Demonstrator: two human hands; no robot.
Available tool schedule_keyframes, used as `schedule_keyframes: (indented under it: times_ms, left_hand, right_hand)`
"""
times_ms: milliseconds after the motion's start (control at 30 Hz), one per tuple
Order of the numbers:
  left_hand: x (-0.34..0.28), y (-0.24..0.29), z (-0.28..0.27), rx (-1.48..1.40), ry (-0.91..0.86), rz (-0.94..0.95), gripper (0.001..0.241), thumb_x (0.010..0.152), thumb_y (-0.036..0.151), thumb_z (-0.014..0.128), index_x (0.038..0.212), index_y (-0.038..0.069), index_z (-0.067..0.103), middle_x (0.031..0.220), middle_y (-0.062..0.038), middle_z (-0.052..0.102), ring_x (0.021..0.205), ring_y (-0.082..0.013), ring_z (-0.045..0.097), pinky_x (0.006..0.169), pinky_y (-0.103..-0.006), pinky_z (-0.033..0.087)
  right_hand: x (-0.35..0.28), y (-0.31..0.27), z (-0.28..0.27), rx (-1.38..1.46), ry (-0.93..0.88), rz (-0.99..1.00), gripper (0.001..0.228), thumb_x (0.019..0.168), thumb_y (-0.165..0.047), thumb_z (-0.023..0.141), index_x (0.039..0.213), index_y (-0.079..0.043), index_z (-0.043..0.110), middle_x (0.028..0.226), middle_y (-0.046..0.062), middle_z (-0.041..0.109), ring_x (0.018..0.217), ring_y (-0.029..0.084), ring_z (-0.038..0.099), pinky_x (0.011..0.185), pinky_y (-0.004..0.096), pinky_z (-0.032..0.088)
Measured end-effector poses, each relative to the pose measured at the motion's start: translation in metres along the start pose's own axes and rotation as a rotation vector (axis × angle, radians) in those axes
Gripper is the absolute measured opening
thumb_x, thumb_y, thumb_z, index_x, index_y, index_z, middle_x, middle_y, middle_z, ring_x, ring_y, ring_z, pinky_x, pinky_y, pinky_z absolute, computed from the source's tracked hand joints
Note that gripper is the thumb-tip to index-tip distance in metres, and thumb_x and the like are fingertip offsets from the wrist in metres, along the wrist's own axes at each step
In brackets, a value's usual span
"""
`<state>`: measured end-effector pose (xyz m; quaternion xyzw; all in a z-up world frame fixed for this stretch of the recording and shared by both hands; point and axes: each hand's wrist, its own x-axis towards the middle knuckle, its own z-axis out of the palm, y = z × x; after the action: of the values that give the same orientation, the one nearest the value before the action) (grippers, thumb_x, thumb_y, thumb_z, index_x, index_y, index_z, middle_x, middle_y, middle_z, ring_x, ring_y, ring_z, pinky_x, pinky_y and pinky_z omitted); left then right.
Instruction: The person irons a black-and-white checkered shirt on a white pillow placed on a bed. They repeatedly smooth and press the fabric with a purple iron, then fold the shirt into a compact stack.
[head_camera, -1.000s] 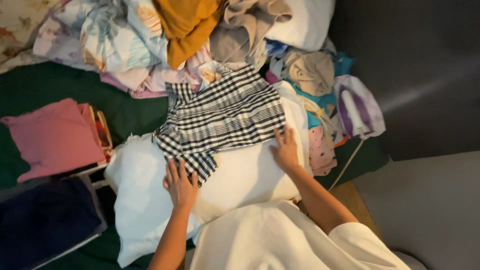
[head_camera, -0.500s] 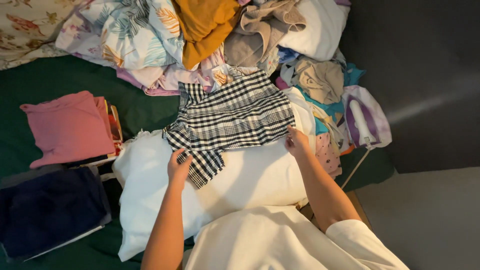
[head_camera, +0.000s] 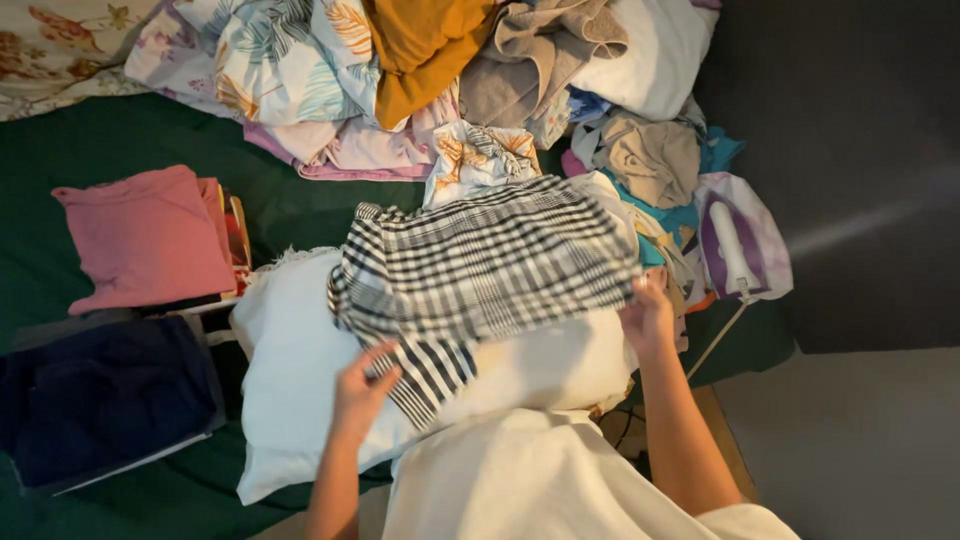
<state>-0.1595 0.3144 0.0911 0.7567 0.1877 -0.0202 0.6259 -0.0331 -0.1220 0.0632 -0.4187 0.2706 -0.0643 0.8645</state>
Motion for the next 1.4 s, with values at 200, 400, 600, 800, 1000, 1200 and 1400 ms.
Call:
schedule_keyframes:
  times_ms: [200,400,600,800,1000,1200,1400]
  left_hand:
    - [-0.009,-0.071,-0.009,-0.09,-0.203,-0.386,0.042,0.083,-0.013,0.072,0.122,0.0,0.077,0.1,-0.018,0.079,0.078,-0.0252,0.074,0.075,-0.0325,0.064]
    - [0.086,-0.162,-0.055,0.192,0.329,-0.257,0.023,0.083,0.023,0.067,0.103,0.024,0.078,0.084,-0.005,0.075,0.079,-0.0235,0.072,0.074,-0.0337,0.054]
    - [0.152,-0.151,-0.061,-0.118,0.443,-0.278,0.022,0.099,0.015,0.068,0.114,0.0,0.073,0.102,-0.024,0.072,0.081,-0.0295,0.074,0.063,-0.0359,0.064]
    - [0.157,-0.125,-0.061,-0.072,0.238,-0.291,0.024,0.084,0.038,0.086,0.085,0.016,0.078,0.077,-0.003,0.066,0.07,-0.0133,0.057,0.055,-0.0222,0.044]
    - [0.137,-0.086,-0.06,-0.124,0.157,-0.122,0.017,0.087,0.028,0.084,0.091,0.013,0.077,0.075,-0.005,0.073,0.067,-0.0092,0.059,0.059,-0.0207,0.045]
    - [0.147,-0.08,-0.061,-0.026,0.045,-0.076,0.021,0.085,0.036,0.088,0.092,0.019,0.078,0.075,-0.002,0.076,0.067,-0.0061,0.064,0.061,-0.0201,0.052]
    - [0.143,-0.006,-0.076,-0.116,0.006,-0.28,0.064,0.096,0.056,0.064,0.117,-0.003,0.075,0.118,-0.026,0.072,0.124,-0.0346,0.062,0.107,-0.0483,0.045]
  right_hand:
    - [0.036,0.064,-0.114,-0.197,0.083,0.328,0.008,0.098,-0.01,0.062,0.096,-0.003,0.057,0.075,0.007,0.055,0.062,0.013,0.05,0.053,0.021,0.041]
    - [0.07,0.076,-0.096,-0.566,0.375,0.15,0.082,0.089,-0.041,0.085,0.143,0.005,0.045,0.132,0.029,0.049,0.093,0.038,0.063,0.064,0.039,0.055]
    - [0.042,0.128,-0.017,-1.583,0.21,-0.762,0.054,0.081,-0.023,0.089,0.13,-0.015,0.066,0.122,0.013,0.063,0.117,0.037,0.059,0.1,0.055,0.046]
    - [-0.08,0.164,0.116,-1.474,-1.068,-0.615,0.031,0.088,-0.017,0.071,0.119,-0.014,0.07,0.109,0.015,0.067,0.109,0.04,0.066,0.095,0.046,0.054]
    - [-0.131,0.221,0.135,-1.823,-1.538,-0.603,0.05,0.082,-0.045,0.076,0.118,-0.013,0.062,0.114,0.01,0.057,0.108,0.034,0.063,0.082,0.043,0.061]
    - [-0.152,0.214,0.195,-1.768,-1.331,-0.89,0.024,0.098,-0.031,0.066,0.116,-0.017,0.06,0.095,0.004,0.063,0.086,0.025,0.073,0.071,0.035,0.058]
    - [-0.16,0.235,0.249,-1.805,-1.214,-1.299,0.047,0.097,-0.022,0.051,0.144,-0.022,0.049,0.087,0.004,0.063,0.071,0.021,0.072,0.062,0.036,0.056]
